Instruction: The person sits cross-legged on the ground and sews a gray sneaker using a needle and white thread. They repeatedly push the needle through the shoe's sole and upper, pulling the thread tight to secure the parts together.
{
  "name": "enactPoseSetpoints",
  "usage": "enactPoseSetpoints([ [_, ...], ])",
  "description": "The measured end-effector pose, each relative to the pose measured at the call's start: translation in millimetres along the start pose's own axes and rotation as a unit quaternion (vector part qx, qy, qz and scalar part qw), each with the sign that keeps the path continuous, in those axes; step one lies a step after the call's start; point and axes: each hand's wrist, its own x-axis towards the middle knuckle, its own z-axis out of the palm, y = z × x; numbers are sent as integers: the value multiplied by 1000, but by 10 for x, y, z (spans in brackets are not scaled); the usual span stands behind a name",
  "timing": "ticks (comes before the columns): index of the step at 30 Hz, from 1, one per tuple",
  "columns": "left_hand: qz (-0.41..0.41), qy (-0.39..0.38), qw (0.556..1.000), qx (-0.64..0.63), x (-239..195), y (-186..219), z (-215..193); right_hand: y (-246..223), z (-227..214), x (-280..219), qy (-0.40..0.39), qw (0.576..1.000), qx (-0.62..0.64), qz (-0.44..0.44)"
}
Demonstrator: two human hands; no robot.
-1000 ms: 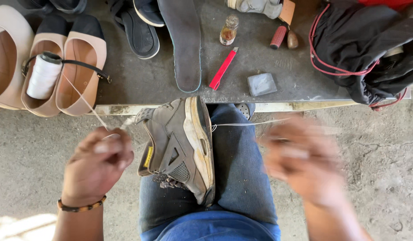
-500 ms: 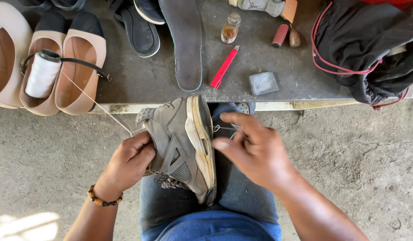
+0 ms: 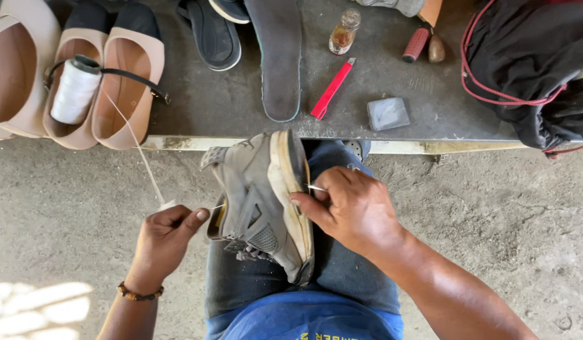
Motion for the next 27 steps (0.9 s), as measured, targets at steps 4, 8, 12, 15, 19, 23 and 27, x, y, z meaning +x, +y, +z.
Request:
enactPoseSetpoints([
  [4, -6, -42, 993, -106, -62, 573, 42, 233, -80, -206, -30, 954, 244, 169],
  [8, 39, -232, 906, -351, 108, 1139, 88, 536, -183, -350, 61, 850, 378, 361],
  [12, 14, -312, 857, -410, 424, 594, 640, 552, 168, -729, 139, 808, 335, 464],
  [15, 88, -399, 833, -372, 457, 620, 665, 331, -186, -718, 133, 821, 411, 374],
  [19, 108, -405, 805, -420, 647, 488, 706, 117, -755, -227, -118, 912, 307, 244],
  [23, 85, -402, 796, -445, 585, 570, 667, 140, -683, -162, -167, 943, 256, 133],
  [27, 68, -398, 799, -445, 659, 423, 690, 138, -618, -144, -148, 940, 275, 137],
])
